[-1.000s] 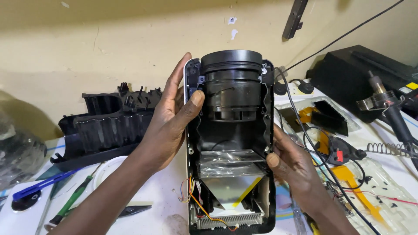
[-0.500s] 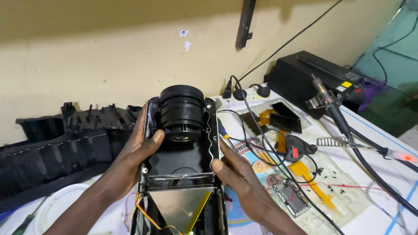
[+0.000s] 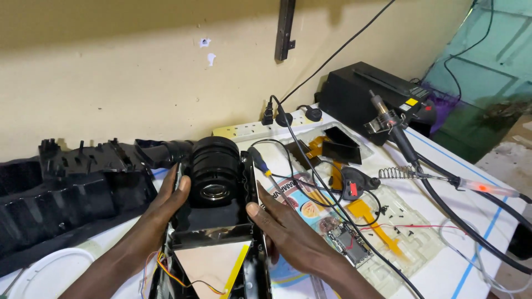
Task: Assembling the internal components of an electronic device, including the lens assembly, LCD screen, and ribbon cables.
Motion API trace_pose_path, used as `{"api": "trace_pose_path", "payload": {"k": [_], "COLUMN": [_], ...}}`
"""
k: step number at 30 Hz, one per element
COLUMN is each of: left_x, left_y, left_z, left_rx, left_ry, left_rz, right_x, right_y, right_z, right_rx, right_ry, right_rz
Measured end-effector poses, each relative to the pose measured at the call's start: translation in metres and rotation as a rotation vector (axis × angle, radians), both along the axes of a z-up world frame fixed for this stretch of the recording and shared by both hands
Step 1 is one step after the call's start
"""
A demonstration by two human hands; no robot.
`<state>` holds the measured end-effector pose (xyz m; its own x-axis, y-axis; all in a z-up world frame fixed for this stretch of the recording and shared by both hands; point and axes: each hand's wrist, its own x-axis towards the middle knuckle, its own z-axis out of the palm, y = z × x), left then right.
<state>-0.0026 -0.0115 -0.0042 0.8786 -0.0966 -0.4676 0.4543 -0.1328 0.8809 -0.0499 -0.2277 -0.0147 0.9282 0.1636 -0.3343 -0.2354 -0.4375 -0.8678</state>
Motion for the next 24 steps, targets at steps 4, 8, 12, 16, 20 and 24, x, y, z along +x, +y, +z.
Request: {"api": "trace_pose_path", "payload": {"k": [4,8,12,16,20,24], "left_x": [-0.003,0.001,-0.004,0.004,0.015,0.014], "left_y": [-0.004,-0.001,-0.006,-0.002,0.010,0.011], "left_z": [0.000,-0.012,-0.003,-0.017,-0.036,-0.030], "left_rx": [-0.075,-0.060,-0.243,-0.160,-0.040,0.016], "left_ry": [-0.035,-0.099,-0.084,-0.072,-0.138,-0.186], "left_rz": [0.045,0.008,0.024,0.099,0.036,-0.006], "right_x": [-0.002,-0.001,0.018,0.063,0.081,0.100], "right_y": [0.000,-0.019,-0.077,-0.142,-0.150,-0.159], "right_z": [0.000,0.009,0.019,0.018,0.006,-0.014], "right_rx": [0.032,-0.177,-0.211,-0.710,-1.002,-1.203], "right_ry": [-0.078,-0.245,-0.616,-0.640,-0.403,-0.419], "right_rz": [0.043,0.115,-0.305,-0.440,-0.139,0.012]}}
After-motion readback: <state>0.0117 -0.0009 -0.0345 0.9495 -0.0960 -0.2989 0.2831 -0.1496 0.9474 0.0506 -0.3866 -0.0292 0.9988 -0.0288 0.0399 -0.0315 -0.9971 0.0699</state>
